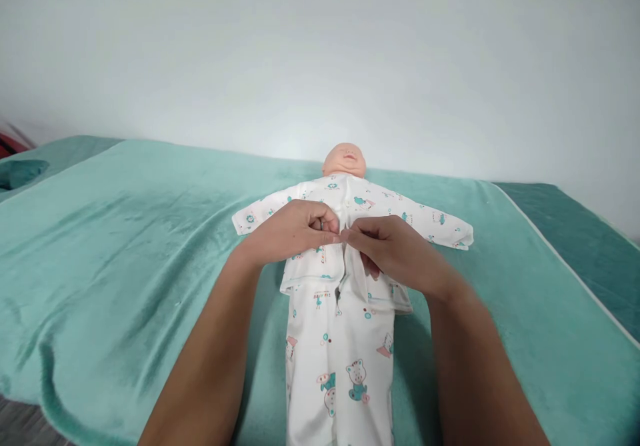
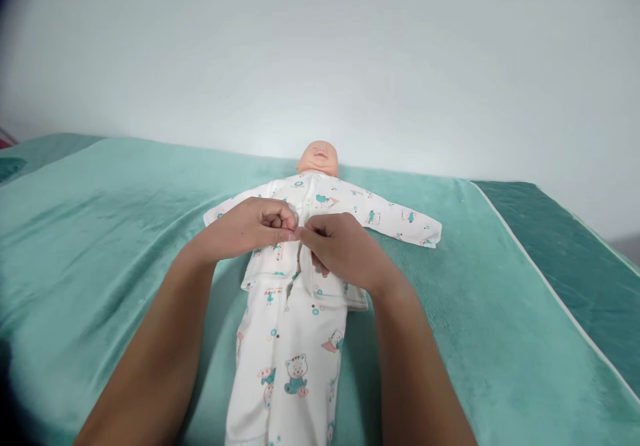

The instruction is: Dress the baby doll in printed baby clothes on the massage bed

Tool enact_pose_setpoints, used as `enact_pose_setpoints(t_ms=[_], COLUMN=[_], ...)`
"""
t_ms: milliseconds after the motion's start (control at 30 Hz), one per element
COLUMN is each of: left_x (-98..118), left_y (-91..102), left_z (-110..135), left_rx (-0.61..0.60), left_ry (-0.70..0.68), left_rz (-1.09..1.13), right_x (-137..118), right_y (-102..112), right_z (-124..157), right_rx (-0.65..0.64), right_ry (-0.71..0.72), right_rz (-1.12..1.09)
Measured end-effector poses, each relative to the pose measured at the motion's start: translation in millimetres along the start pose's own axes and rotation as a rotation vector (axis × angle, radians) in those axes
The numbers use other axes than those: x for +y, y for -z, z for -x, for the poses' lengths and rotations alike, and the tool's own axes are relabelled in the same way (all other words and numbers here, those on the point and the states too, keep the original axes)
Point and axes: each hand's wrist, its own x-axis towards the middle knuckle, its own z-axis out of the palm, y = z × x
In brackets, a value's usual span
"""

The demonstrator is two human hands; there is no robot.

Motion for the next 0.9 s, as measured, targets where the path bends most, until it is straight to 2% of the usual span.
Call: enact_pose_setpoints(t_ms=[133, 333, 533, 700, 900], left_x=[-1, 5, 4, 0, -3], left_y=[1.7, -3.0, -6.3, -8.5, -8.1], left_z=[0, 1, 0, -3, -4], left_rx=[-0.040, -0.090, -0.046, -0.049, -0.088], left_ry=[0.019, -0.047, -0.074, -0.064, -0.037], left_rz=[0.121, 0.367, 0.479, 0.539, 0.539], right_x=[6, 9, 10, 12, 13], right_y=[-1, -4, -5, -6, -8], right_z=[-2, -5, -6, -8, -10], right_rx=[0.003, 0.029, 0.048, 0.029, 0.068], right_ry=[0.055, 0.074, 0.085, 0.082, 0.068], right_rz=[-0.177, -0.349, -0.443, -0.445, -0.457])
